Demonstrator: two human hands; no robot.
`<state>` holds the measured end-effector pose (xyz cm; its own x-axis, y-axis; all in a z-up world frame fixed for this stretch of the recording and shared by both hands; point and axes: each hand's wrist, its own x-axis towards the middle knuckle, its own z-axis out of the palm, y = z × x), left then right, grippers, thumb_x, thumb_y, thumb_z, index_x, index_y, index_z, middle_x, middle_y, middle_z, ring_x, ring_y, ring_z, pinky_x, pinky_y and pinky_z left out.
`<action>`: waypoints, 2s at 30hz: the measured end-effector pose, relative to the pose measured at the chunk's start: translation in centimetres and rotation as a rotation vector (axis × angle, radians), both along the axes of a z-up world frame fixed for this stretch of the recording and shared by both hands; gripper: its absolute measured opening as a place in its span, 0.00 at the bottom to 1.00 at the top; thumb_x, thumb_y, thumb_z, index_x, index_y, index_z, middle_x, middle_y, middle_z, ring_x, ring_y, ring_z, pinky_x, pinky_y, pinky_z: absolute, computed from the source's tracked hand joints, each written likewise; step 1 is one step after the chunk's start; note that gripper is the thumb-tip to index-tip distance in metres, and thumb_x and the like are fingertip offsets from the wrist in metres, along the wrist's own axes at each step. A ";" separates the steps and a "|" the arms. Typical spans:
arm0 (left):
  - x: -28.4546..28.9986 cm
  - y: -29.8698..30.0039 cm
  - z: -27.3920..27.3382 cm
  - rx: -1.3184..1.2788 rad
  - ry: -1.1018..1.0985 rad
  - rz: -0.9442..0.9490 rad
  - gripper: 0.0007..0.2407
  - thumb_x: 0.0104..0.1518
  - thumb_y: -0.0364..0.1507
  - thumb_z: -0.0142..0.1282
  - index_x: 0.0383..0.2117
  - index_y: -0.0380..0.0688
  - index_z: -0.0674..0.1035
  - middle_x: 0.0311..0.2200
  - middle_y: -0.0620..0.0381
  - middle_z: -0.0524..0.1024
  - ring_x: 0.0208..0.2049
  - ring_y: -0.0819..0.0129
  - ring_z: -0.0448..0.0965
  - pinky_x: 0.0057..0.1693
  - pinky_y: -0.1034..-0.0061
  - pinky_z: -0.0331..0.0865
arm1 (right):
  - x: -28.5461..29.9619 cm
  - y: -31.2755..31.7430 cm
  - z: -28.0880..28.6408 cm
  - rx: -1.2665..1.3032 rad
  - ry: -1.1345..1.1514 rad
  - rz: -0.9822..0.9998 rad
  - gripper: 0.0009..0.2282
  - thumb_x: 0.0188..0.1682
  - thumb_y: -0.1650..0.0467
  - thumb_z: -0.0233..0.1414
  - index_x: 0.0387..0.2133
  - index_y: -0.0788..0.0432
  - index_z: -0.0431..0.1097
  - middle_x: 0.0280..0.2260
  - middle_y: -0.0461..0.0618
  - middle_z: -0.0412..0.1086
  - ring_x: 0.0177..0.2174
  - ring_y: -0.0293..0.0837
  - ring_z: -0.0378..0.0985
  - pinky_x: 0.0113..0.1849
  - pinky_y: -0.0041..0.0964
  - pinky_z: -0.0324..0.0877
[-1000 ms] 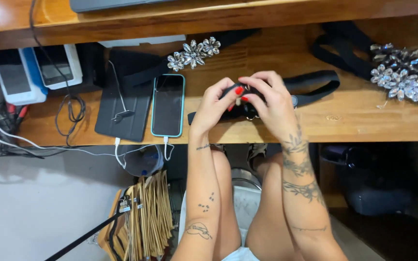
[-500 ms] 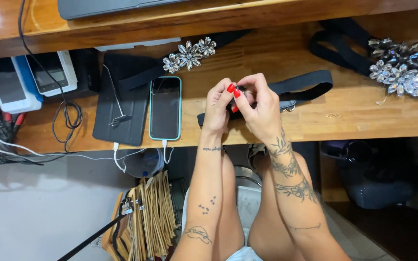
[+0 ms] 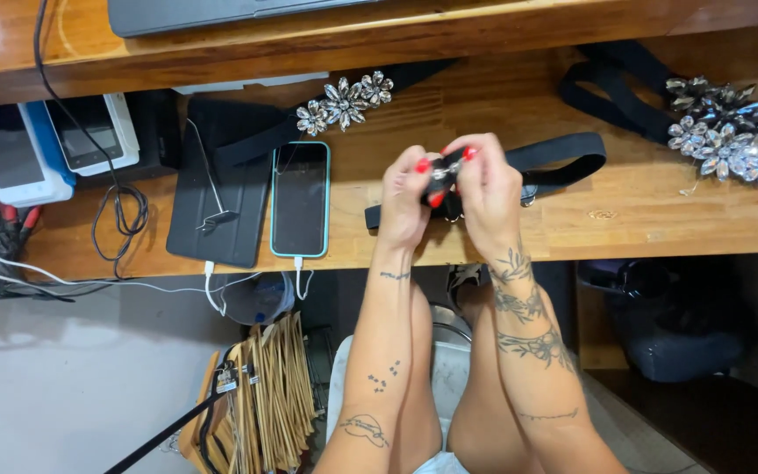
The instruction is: A person is organizing and inspecting a collection of black belts with decorative rhinestone buckles on a wooden desk in a clothing store.
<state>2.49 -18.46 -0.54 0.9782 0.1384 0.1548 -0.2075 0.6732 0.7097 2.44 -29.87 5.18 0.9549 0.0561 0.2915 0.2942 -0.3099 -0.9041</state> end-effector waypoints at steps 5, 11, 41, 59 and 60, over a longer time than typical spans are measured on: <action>-0.1 0.0 1.8 -0.191 -0.050 -0.047 0.14 0.61 0.33 0.55 0.20 0.45 0.66 0.13 0.54 0.63 0.20 0.73 0.64 0.29 0.84 0.63 | 0.0 1.3 0.8 0.367 0.156 -0.013 0.11 0.61 0.67 0.41 0.41 0.56 0.72 0.27 0.42 0.69 0.28 0.30 0.68 0.33 0.23 0.70; 0.2 0.7 1.3 -0.262 -0.067 0.007 0.14 0.61 0.35 0.56 0.21 0.48 0.66 0.14 0.57 0.60 0.22 0.70 0.64 0.32 0.81 0.63 | -0.6 1.5 1.4 0.462 0.203 0.072 0.09 0.54 0.72 0.56 0.45 0.61 0.76 0.41 0.50 0.76 0.41 0.34 0.73 0.46 0.32 0.73; -0.4 3.5 2.6 0.326 0.363 -0.021 0.11 0.62 0.28 0.53 0.19 0.48 0.77 0.15 0.71 0.61 0.17 0.91 0.55 0.24 0.95 0.46 | 0.7 -0.2 -0.5 -0.307 -0.561 0.140 0.11 0.55 0.68 0.57 0.50 0.54 0.79 0.42 0.50 0.75 0.38 0.50 0.78 0.45 0.46 0.68; -1.4 6.0 4.7 0.490 0.244 -0.099 0.12 0.58 0.33 0.63 0.18 0.47 0.75 0.15 0.69 0.64 0.22 0.87 0.59 0.29 0.93 0.53 | 0.5 0.3 -0.6 -0.121 -0.322 0.328 0.11 0.53 0.71 0.58 0.49 0.54 0.78 0.45 0.53 0.75 0.43 0.56 0.77 0.48 0.49 0.70; -1.6 6.1 6.0 0.497 0.216 -0.115 0.11 0.57 0.31 0.64 0.19 0.47 0.76 0.18 0.68 0.68 0.27 0.85 0.61 0.33 0.93 0.58 | 0.5 0.2 -0.6 -0.089 -0.262 0.374 0.11 0.54 0.72 0.57 0.49 0.55 0.77 0.45 0.54 0.75 0.43 0.55 0.77 0.49 0.48 0.69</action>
<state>0.86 -12.41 5.47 0.9994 -0.0101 -0.0321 0.0336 0.2562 0.9660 2.98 -29.66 4.54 0.7589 0.4187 0.4987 0.6158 -0.2123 -0.7588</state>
